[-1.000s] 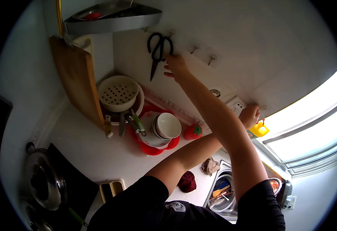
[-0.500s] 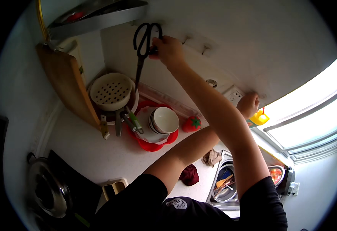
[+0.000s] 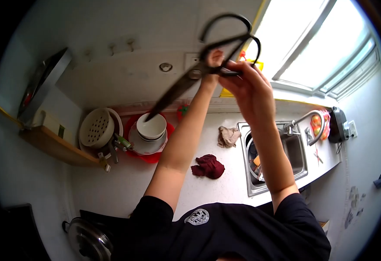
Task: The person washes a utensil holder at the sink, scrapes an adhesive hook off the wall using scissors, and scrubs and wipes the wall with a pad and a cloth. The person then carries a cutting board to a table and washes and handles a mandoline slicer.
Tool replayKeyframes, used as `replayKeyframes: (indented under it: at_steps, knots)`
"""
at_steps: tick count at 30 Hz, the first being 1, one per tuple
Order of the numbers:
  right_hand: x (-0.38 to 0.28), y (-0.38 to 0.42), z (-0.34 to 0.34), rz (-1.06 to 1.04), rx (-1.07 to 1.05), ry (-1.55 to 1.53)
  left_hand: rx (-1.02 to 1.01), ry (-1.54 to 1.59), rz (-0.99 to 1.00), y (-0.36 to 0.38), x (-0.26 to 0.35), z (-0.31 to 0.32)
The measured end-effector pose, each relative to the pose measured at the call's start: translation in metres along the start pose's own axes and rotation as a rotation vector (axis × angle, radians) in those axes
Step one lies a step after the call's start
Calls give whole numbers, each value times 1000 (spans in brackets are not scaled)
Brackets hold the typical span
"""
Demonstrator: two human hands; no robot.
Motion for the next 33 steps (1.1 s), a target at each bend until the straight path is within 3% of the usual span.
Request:
replayKeyframes:
  at_steps: [2,5,7,9,14,18,19,22,25,26,28,29,33]
  knots:
    - [-21,26,-51,-63,95,6,134,-95,-135,22,37,19]
    - [-34,58,-121,-174,248,-85,189,-11,-80,54,52,31]
    - [-38,74,-148,-244,347,-121,81,-83,-230,91,38,34]
    - [-32,88,-166,-228,449,-209,-255,-139,-329,140,45,74]
    - [9,118,-163,-178,205,-257,-96,323,-244,194,63,150]
    - [-7,142,-158,70,-113,-87,156,191,-226,192,79,142]
    - [-12,143,-167,103,-124,-167,210,135,-229,189,85,137]
    - [-24,143,-193,179,-150,-383,70,-128,-244,177,96,130]
    - [0,133,-201,445,-129,-58,-1,-52,-309,173,89,135]
    - [9,130,-196,475,-210,40,-25,-45,-328,172,87,140]
    - [16,124,-190,463,-321,99,-73,-101,-417,166,79,135]
    - [16,120,-182,501,-381,-44,-97,-99,-426,162,77,135]
    - [14,95,-165,601,-342,-46,-202,-121,-533,150,68,132]
Point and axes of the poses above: each hand's wrist, its own y-axis away from the middle knuckle, its own z-axis out of the palm, x = y × z, the point moved 3 cm from there along -y, towards the middle knuckle, and after that the axes turned 5 degrees about y, right-handed, at the moved point
